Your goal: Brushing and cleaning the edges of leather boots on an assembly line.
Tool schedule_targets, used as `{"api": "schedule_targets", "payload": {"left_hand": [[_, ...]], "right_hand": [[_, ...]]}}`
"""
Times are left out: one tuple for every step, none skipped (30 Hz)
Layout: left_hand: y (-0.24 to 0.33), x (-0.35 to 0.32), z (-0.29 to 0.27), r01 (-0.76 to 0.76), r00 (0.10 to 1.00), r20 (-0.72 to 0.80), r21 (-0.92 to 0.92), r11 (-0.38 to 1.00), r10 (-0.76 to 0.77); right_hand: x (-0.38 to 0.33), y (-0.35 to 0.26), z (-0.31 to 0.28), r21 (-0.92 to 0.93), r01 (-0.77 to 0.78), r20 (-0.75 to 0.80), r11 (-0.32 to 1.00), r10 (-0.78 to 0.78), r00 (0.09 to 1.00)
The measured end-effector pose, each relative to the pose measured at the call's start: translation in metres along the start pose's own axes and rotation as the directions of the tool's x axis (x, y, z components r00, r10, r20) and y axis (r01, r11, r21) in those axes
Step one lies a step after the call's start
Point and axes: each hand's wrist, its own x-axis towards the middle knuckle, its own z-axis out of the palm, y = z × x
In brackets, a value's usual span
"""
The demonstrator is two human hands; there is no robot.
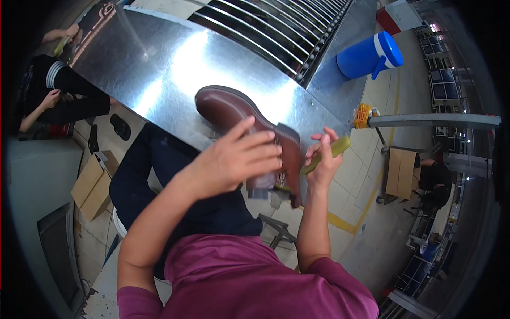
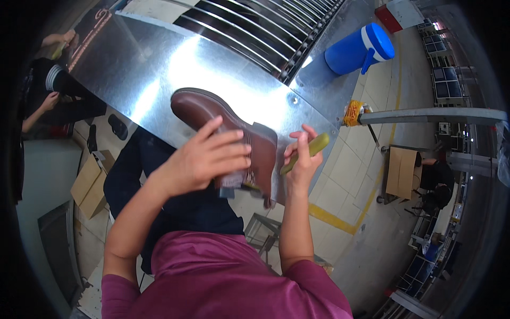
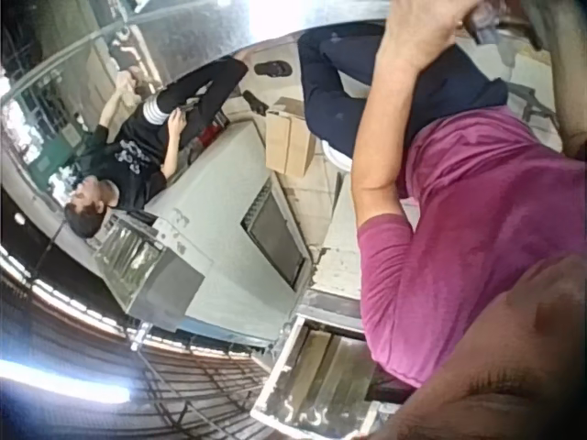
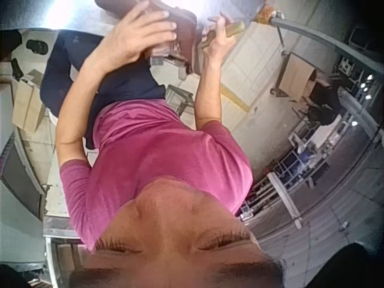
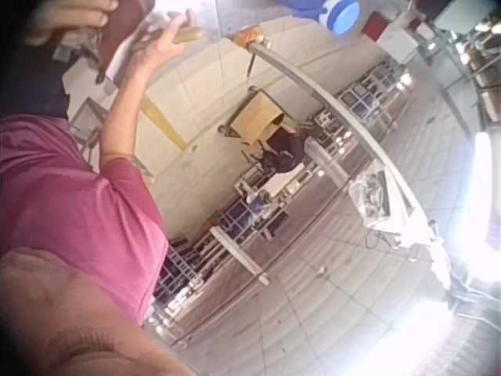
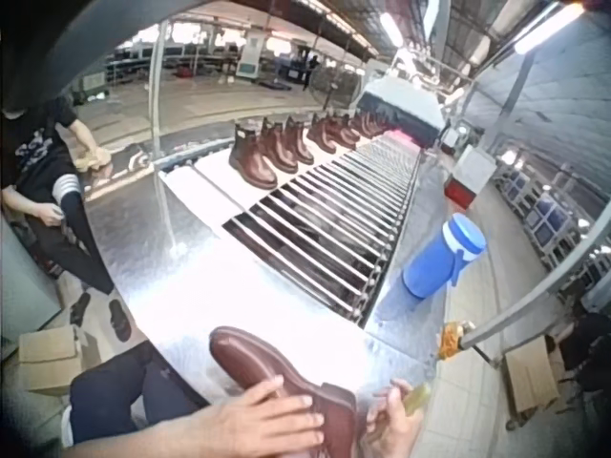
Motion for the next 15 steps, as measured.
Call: {"api": "schedule_targets", "payload": {"left_hand": [[0.009, 0.0, -0.002, 0.006, 1.0, 0.024, 0.001, 1.0, -0.006], [0.011, -0.005, 0.0, 0.045, 0.999, 0.01, -0.012, 0.999, -0.045], [0.011, -0.007, 0.001, 0.042, 0.999, 0.007, 0.003, 0.999, -0.042], [0.011, -0.009, 0.003, 0.06, 0.998, -0.009, -0.009, 0.998, -0.06], [0.011, -0.01, 0.005, 0.08, 0.996, -0.026, -0.021, 0.997, -0.08], [0.011, -0.01, 0.007, 0.071, 0.998, 0.0, -0.003, 0.998, -0.071], [0.011, -0.009, 0.008, 0.075, 0.997, -0.006, 0.012, 0.997, -0.075], [0.011, -0.009, 0.008, 0.064, 0.998, -0.013, -0.001, 0.998, -0.064], [0.01, -0.009, 0.007, 0.055, 0.998, -0.021, -0.014, 0.998, -0.055], [0.01, -0.008, 0.004, 0.052, 0.999, -0.003, -0.007, 0.999, -0.052], [0.01, -0.008, 0.004, 0.057, 0.998, -0.007, 0.003, 0.998, -0.057], [0.01, -0.009, 0.007, 0.063, 0.998, -0.008, -0.013, 0.998, -0.064], [0.009, -0.008, 0.007, 0.072, 0.997, -0.009, -0.029, 0.997, -0.072], [0.009, -0.008, 0.004, 0.079, 0.997, 0.0, -0.036, 0.996, -0.079], [0.008, -0.007, 0.003, 0.086, 0.996, -0.006, -0.027, 0.996, -0.086]], "right_hand": [[-0.003, 0.0, -0.003, 0.008, 0.013, 0.0, 1.0, -0.013, 1.0], [-0.004, 0.005, -0.004, -0.018, -0.023, 0.053, 1.0, 0.024, 0.998], [-0.006, 0.008, -0.004, -0.048, -0.057, 0.106, 0.997, 0.061, 0.993], [-0.008, 0.006, -0.003, -0.055, -0.073, 0.15, 0.996, 0.081, 0.985], [-0.01, 0.006, -0.001, -0.049, -0.068, 0.161, 0.996, 0.075, 0.984], [-0.011, 0.005, 0.004, -0.084, -0.064, 0.131, 0.994, 0.075, 0.989], [-0.012, 0.003, 0.008, -0.117, -0.061, 0.102, 0.991, 0.073, 0.992], [-0.012, 0.001, 0.01, -0.142, -0.063, 0.103, 0.988, 0.078, 0.992], [-0.008, 0.004, 0.012, -0.135, -0.058, 0.119, 0.989, 0.074, 0.99], [-0.004, 0.007, 0.013, -0.159, -0.011, 0.136, 0.987, 0.033, 0.99], [-0.001, 0.008, 0.014, -0.183, 0.037, 0.155, 0.982, -0.008, 0.988], [0.0, 0.006, 0.014, -0.178, 0.04, 0.166, 0.983, -0.01, 0.986], [-0.001, 0.001, 0.015, -0.19, -0.039, 0.161, 0.981, 0.07, 0.984], [-0.001, -0.002, 0.017, -0.203, -0.117, 0.155, 0.972, 0.15, 0.977], [-0.001, -0.001, 0.018, -0.202, -0.113, 0.167, 0.973, 0.148, 0.975]]}}
